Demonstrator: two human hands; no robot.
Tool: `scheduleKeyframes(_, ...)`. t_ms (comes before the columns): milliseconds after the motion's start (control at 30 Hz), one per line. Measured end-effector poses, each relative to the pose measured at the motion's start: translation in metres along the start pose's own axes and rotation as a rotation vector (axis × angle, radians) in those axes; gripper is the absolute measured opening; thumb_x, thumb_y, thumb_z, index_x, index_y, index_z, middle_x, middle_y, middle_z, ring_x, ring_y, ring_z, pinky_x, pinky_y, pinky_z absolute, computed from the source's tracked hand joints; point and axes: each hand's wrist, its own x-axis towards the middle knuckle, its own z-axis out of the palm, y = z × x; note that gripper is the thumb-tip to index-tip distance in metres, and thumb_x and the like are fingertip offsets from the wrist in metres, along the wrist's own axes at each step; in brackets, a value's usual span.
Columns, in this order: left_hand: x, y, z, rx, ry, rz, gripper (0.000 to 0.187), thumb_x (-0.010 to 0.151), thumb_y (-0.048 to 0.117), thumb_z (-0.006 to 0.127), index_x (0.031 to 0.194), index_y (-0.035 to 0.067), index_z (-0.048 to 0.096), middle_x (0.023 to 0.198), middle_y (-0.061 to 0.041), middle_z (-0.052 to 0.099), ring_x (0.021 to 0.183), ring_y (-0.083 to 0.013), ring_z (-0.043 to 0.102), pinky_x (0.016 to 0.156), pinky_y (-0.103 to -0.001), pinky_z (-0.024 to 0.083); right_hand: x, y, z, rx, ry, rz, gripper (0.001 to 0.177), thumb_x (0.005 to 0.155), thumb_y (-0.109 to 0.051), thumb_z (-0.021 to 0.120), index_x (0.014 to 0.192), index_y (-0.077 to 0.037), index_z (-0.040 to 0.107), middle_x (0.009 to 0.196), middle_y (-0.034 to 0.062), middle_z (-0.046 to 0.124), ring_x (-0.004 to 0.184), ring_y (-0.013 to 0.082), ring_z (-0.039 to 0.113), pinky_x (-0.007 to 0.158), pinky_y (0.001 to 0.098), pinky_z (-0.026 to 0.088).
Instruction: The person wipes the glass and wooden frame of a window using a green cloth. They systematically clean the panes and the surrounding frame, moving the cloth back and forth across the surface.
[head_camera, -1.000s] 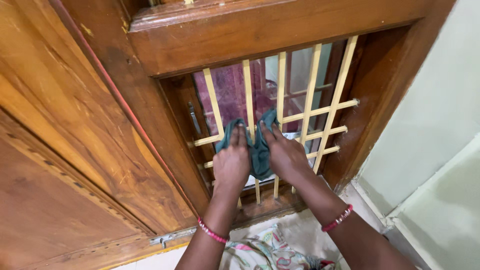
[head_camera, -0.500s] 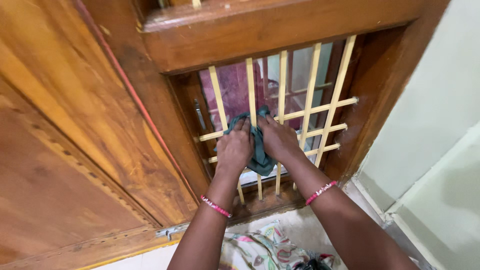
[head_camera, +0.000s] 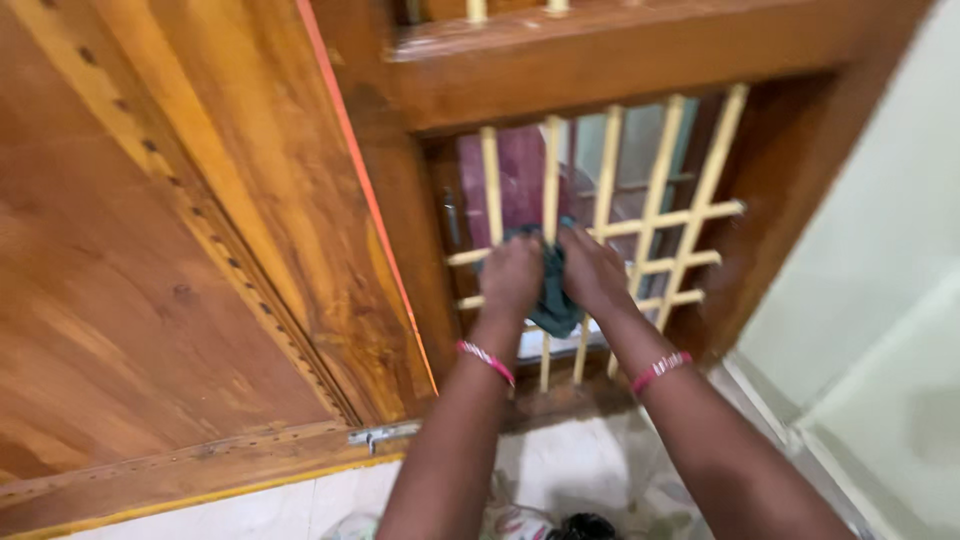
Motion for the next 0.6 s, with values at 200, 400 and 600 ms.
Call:
scheduleKeyframes(200,-0.029,0.01,-0.001,-0.311,0.142,-0.11,0.053,0.086,0.006,0.054,0.139,0.006,0.06,0.138,-0.013,0.062,0.079,-0.0396,0.073,0.069,-0.05,0.06,-0.022,-0.009,0.03,0.162,0.177,0.112,0.059,0.083,-0.003,0.056,0.141,-0.014,0.056,0.143,0.0229,0.056,0.09,0.0475,0.068,0.076,0.0548,0.057)
scheduleKeyframes(400,-0.042,0.015,0.032,-0.343,0.505,0.007,0.055,0.092,0.008,0.055,0.147,0.005,0.055,0.145,-0.013,0.061,0.089,-0.0361,0.077,0.076,-0.046,0.063,-0.022,0.005,0.051,0.181,0.284,0.012,0.05,0.089,-0.007,0.057,0.139,-0.011,0.058,0.132,0.0241,0.061,0.093,0.0478,0.068,0.075,0.0534,0.058)
scheduleKeyframes(600,-0.019,0.016,-0.001,-0.266,0.067,-0.198,0.037,0.094,0.013,0.052,0.128,0.005,0.064,0.131,-0.015,0.068,0.085,-0.0405,0.074,0.075,-0.051,0.06,0.018,0.014,0.033,0.091,-0.1,0.079,0.027,0.095,-0.014,0.055,0.119,-0.014,0.066,0.121,0.0165,0.068,0.104,0.0441,0.068,0.088,0.0544,0.055)
